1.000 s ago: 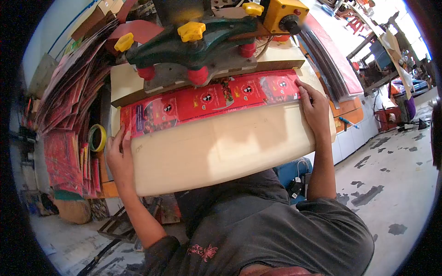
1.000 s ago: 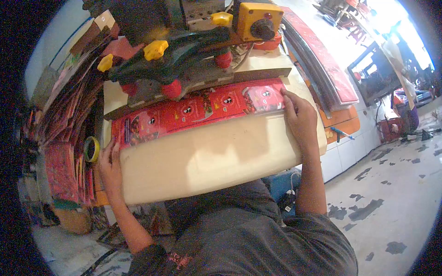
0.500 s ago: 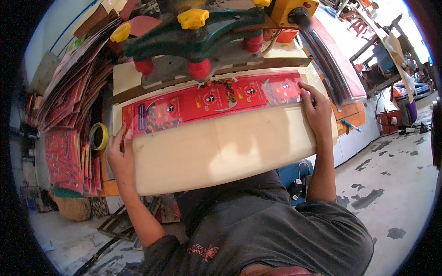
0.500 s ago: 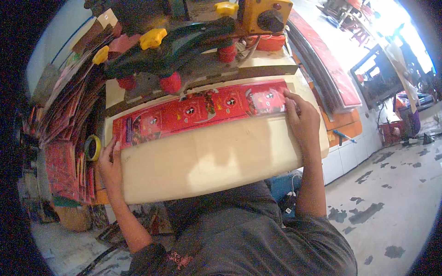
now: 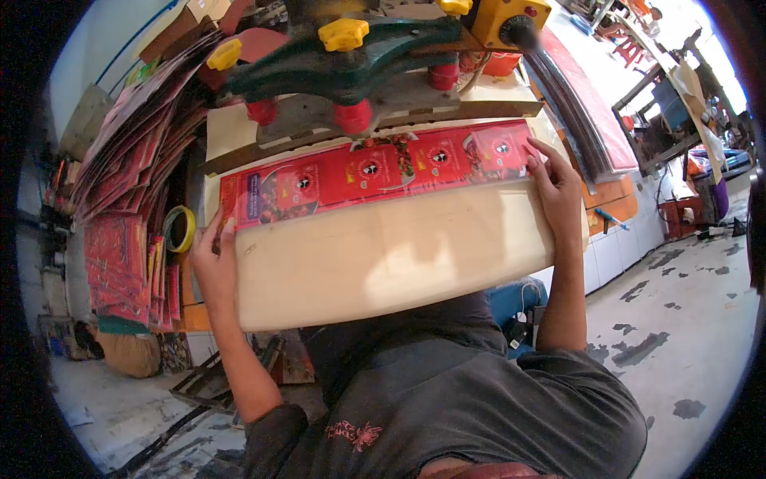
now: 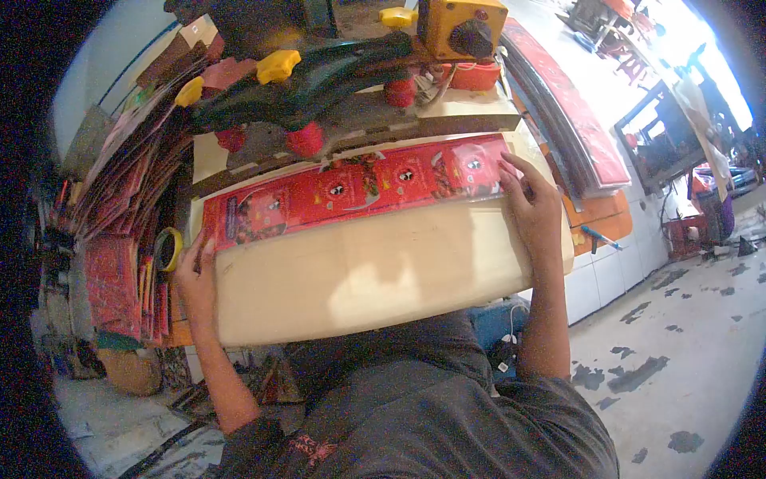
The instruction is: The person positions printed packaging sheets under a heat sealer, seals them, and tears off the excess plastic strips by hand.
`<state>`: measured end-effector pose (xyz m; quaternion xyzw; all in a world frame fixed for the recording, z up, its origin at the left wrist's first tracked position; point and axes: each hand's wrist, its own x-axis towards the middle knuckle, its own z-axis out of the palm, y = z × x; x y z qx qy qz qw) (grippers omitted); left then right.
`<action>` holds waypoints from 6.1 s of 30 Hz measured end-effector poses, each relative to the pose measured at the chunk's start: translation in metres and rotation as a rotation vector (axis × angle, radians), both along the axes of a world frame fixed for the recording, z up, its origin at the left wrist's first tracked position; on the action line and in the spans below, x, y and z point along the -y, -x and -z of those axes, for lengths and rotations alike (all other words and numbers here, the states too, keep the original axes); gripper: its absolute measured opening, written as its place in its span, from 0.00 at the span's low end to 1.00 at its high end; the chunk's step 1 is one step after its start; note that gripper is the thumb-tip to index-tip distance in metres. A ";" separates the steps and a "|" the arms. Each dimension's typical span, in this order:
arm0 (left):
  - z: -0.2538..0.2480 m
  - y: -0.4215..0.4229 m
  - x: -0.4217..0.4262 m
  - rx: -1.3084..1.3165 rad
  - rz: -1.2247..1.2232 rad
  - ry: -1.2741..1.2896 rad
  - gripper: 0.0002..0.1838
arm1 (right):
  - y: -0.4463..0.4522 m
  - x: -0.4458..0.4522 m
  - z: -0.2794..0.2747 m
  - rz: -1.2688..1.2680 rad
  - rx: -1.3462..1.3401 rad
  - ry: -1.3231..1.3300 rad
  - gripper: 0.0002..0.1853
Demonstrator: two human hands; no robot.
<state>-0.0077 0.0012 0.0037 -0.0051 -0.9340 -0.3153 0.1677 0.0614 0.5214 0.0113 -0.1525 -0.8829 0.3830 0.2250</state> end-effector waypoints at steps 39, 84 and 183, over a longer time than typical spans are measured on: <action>0.010 -0.077 -0.013 -0.160 -0.220 -0.483 0.19 | 0.001 -0.017 0.017 -0.119 -0.384 0.367 0.28; 0.030 -0.086 -0.002 -0.246 0.118 -1.664 0.23 | 0.053 0.147 -0.091 -0.860 -0.357 -0.863 0.14; 0.009 -0.104 0.141 -0.535 -0.054 -1.460 0.34 | -0.007 -0.092 -0.147 0.038 0.120 -1.081 0.08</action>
